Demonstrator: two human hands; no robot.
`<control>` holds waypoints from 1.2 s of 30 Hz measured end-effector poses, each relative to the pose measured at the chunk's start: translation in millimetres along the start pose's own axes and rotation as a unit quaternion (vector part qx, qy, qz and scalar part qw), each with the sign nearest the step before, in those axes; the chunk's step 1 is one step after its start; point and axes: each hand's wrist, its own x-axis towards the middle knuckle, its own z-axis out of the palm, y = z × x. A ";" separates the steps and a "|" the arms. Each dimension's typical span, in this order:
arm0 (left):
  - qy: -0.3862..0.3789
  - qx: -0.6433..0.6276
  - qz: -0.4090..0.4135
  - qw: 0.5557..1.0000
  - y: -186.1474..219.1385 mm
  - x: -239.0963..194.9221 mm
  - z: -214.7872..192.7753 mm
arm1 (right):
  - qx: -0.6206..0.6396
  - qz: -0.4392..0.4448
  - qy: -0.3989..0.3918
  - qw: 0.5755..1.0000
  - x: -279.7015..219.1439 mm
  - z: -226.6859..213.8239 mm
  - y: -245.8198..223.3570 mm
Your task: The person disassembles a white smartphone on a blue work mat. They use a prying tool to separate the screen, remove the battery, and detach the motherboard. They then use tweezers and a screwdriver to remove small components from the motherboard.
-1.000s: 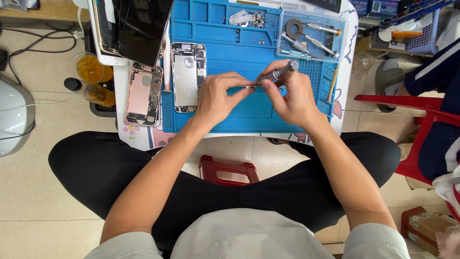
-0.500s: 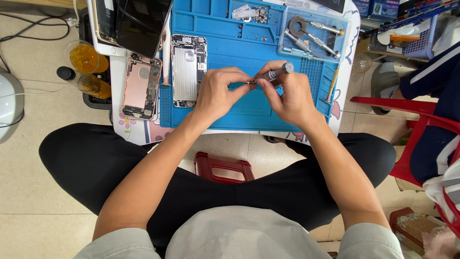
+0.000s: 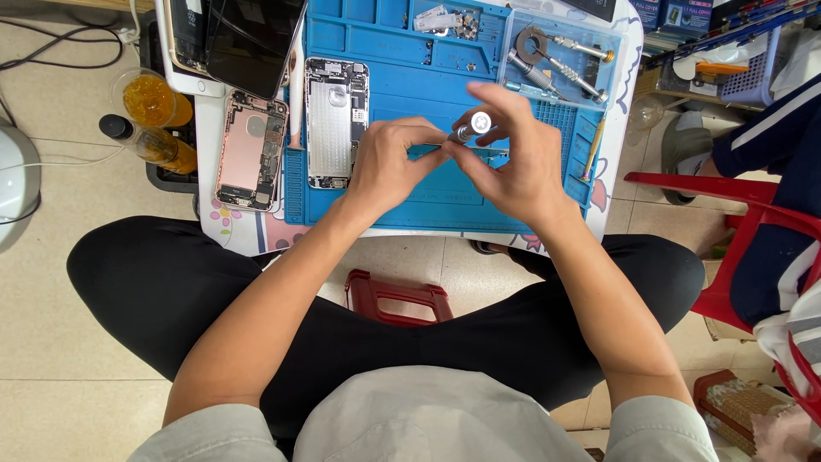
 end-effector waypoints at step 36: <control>-0.022 -0.053 -0.037 0.998 0.4 0.9 -6.3 | -0.007 -0.164 0.178 0.970 8.6 14.5 6.4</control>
